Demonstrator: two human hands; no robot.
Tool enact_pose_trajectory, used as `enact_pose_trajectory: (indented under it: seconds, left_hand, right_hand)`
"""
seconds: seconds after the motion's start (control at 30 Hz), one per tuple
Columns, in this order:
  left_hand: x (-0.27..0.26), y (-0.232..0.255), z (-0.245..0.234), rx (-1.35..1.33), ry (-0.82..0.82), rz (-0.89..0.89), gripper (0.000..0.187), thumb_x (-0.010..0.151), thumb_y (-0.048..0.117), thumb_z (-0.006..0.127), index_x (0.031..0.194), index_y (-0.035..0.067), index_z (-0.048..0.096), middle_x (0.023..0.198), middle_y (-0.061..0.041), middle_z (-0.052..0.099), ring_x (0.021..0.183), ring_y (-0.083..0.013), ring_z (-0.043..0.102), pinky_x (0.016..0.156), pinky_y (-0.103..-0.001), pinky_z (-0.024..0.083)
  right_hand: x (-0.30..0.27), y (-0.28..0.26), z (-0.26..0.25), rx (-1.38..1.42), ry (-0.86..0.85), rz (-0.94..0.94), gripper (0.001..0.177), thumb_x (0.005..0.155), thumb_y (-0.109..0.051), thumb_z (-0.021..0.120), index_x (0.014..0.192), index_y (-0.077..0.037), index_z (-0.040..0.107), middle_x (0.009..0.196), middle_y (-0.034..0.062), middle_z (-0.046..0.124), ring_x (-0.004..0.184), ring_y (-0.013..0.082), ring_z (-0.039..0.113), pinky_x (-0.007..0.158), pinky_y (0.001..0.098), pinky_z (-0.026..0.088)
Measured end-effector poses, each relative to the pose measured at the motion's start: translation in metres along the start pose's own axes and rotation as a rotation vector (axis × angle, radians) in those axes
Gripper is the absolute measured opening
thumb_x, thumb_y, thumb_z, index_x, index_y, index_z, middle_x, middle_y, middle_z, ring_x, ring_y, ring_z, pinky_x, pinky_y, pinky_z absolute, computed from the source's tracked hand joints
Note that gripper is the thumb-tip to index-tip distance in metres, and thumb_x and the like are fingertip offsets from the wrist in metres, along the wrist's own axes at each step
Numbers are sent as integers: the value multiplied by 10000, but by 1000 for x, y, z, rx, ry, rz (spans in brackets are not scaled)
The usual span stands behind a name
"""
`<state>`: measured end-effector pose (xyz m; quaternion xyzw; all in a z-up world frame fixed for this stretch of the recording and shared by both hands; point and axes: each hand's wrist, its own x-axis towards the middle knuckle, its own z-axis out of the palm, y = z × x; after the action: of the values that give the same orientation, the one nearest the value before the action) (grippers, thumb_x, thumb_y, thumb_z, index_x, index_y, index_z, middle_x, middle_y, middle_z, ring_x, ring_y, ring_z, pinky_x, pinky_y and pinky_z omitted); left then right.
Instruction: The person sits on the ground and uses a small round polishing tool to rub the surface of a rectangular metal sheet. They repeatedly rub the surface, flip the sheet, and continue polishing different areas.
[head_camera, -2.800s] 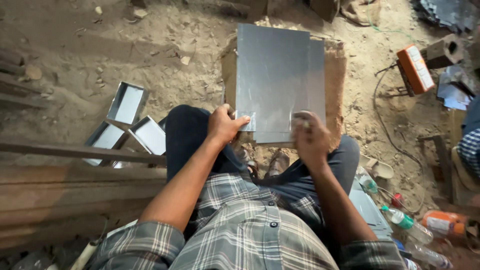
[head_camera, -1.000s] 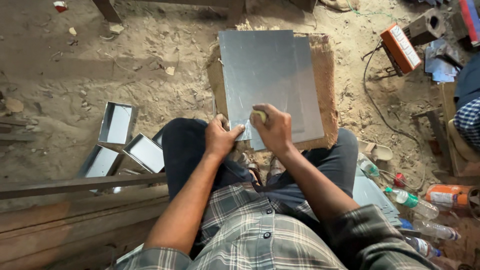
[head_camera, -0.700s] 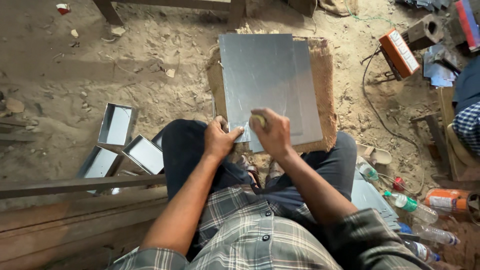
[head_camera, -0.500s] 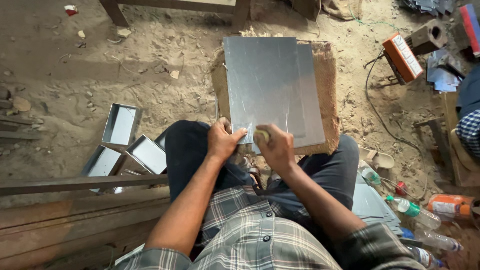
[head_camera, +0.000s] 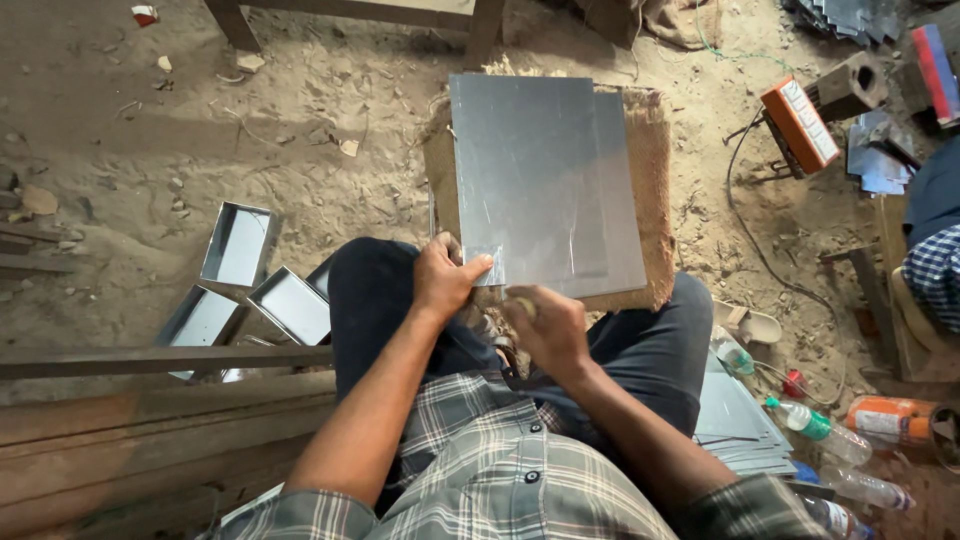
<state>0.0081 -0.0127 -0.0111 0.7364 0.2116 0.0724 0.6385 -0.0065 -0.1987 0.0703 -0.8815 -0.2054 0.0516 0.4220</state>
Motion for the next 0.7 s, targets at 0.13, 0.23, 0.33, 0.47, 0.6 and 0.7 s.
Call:
enact_pose_trajectory:
  seconds: [0.13,0.23,0.33,0.47,0.6,0.7]
  left_hand:
    - [-2,-4,-1,42,-7,-11,448,667,334,898,718,48,557,645,-54,618,579,-144,552,535,-342,478]
    - [1,0,-4,39,-1,-4,441,669,334,895,718,50,561,645,-51,628,578,-142,563,539,-337,483]
    - [-2,2,-1,17,9,16,423,671,325,895,721,58,570,652,-47,635,583,-135,567,541,-331,486]
    - [-4,-1,-2,-26,-2,12,402,687,302,888,735,61,571,659,-44,632,589,-125,564,540,-328,488]
    - [1,-2,-2,46,-2,46,452,695,296,913,718,38,543,638,-66,599,585,-146,535,541,-342,479]
    - [0,-2,-1,58,-3,23,418,673,306,901,721,69,559,627,-51,614,560,-148,561,539,-340,478]
  right_hand:
    - [11,9,-13,88,173,131,307,942,-152,703,1215,-37,624,864,129,771,637,114,744,466,247,562]
    - [29,6,-19,270,124,220,413,903,-166,738,1261,-37,577,914,128,755,705,100,736,502,226,607]
    - [22,0,-18,67,66,197,403,884,-194,773,1231,-37,642,904,113,760,699,87,735,540,220,622]
    - [17,-3,-7,-4,62,129,388,879,-164,795,1236,-35,714,862,120,788,664,112,674,545,252,565]
    - [52,1,2,-75,97,175,343,931,-136,743,1252,-30,682,855,122,772,598,103,666,477,253,571]
    - [60,0,4,-64,156,78,321,915,-136,764,1205,-13,702,911,120,783,683,86,723,562,233,610]
